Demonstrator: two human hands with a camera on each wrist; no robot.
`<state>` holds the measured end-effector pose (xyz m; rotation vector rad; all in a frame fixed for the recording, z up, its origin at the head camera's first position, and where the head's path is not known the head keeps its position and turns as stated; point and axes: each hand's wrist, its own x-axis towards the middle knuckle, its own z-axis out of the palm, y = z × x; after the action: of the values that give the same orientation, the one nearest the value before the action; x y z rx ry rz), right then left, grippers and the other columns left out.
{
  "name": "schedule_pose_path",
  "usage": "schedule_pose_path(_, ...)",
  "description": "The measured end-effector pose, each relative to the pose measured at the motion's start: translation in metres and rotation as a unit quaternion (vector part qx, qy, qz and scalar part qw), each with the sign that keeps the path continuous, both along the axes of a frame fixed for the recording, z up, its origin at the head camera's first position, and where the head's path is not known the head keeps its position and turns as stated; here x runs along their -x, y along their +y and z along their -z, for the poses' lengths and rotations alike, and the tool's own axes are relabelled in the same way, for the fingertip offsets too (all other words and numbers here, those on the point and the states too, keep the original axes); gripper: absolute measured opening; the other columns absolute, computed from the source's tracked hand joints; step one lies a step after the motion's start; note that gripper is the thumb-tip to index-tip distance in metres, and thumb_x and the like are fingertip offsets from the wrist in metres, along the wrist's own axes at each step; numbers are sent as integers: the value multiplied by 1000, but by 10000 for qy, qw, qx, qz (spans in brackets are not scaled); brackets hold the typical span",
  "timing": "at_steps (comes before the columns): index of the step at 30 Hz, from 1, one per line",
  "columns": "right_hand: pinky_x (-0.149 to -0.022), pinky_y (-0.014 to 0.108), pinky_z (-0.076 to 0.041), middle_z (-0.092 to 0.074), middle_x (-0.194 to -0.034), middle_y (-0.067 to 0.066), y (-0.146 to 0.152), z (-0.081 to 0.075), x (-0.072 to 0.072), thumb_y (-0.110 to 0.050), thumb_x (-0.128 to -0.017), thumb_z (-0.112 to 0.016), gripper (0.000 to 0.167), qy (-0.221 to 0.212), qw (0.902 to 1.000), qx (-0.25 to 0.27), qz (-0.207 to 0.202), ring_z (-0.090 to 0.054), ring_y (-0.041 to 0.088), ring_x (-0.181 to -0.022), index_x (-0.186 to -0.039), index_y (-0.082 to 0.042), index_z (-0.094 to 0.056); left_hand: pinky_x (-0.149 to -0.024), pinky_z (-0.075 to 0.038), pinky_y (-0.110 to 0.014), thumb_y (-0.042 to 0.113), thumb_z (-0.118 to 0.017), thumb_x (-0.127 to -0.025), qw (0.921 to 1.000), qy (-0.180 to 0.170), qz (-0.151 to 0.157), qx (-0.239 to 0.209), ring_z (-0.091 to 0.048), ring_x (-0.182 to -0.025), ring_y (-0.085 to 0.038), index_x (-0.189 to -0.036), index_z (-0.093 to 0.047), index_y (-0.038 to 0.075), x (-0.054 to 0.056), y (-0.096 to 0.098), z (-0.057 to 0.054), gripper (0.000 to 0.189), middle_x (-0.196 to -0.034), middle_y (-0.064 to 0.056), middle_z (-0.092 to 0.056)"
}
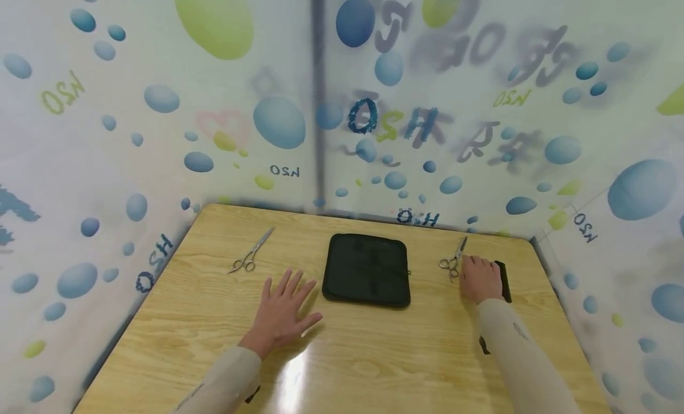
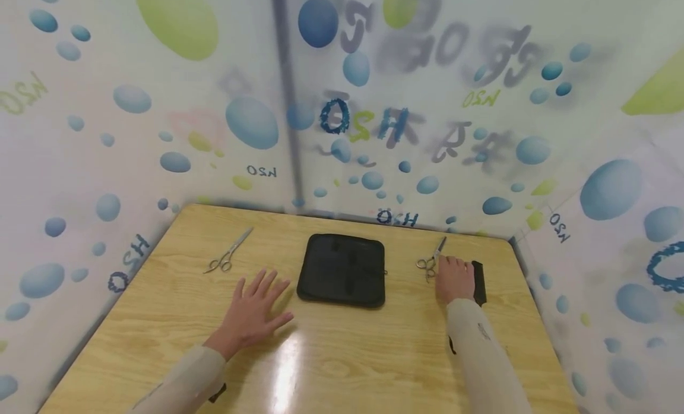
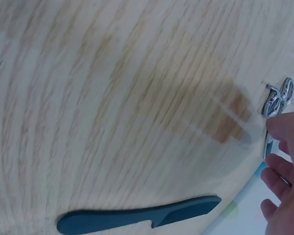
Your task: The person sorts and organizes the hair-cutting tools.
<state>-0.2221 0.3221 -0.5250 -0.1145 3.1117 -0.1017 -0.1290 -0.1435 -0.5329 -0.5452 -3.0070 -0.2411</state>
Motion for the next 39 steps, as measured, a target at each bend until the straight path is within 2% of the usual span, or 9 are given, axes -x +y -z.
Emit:
schedule_pose_path(7,-107,68,-26,-49,-137,29,-1,1,5,-3,-98,-51,45,-72,9997,-181,125,-43,50,-127,-142,0,-45,-113,-19,-68,69,-47,-90,10000,-27,34,8,-25,-148,-35,-149,-40,26,-1,2,-1,73,-158,-10,-34)
schedule_pose_path(15,-108,66,-26,-50,-137,28,1,6,13,-4,-97,-53,43,98,9997,-223,57,-42,49,-128,-139,0,-47,-114,-18,-68,69,-45,-91,9999,-169,-11,4,-23,-149,-34,-150,-39,27,-3,1,2,72,-159,-10,-32)
schedule_pose_path(23,-107,66,-28,-51,-135,28,-1,6,12,1,-95,-53,42,132,9997,-208,20,-43,49,-127,-137,-2,-49,-115,-18,-67,69,-43,-91,9999,-82,-29,75,-24,-149,-33,-150,-39,28,-1,-3,4,71,-159,-9,-32)
schedule_pose_path(32,-106,66,-28,-53,-136,27,-2,10,12,3,-98,-45,44,-146,9998,-147,0,-44,48,-127,-141,-7,-50,-114,-18,-67,68,-45,-91,9999,-119,-32,56,-25,-149,-33,-148,-41,27,0,-4,4,70,-159,-9,-33)
schedule_pose_path(35,-105,67,-28,-54,-134,26,-5,9,13,0,-99,-46,40,-144,9998,-111,55,-44,48,-126,-137,-7,-54,-114,-19,-67,67,-46,-91,9999,-131,-36,77,-25,-149,-33,-148,-42,27,0,-4,4,70,-158,-10,-33)
schedule_pose_path(39,-104,68,-29,-60,-127,22,-10,10,16,-5,-97,-50,32,-53,9999,-115,59,-48,46,-122,-125,-8,-65,-115,-19,-67,66,-45,-92,9997,-161,-85,181,-24,-149,-33,-148,-42,26,-1,-6,5,69,-159,-10,-32)
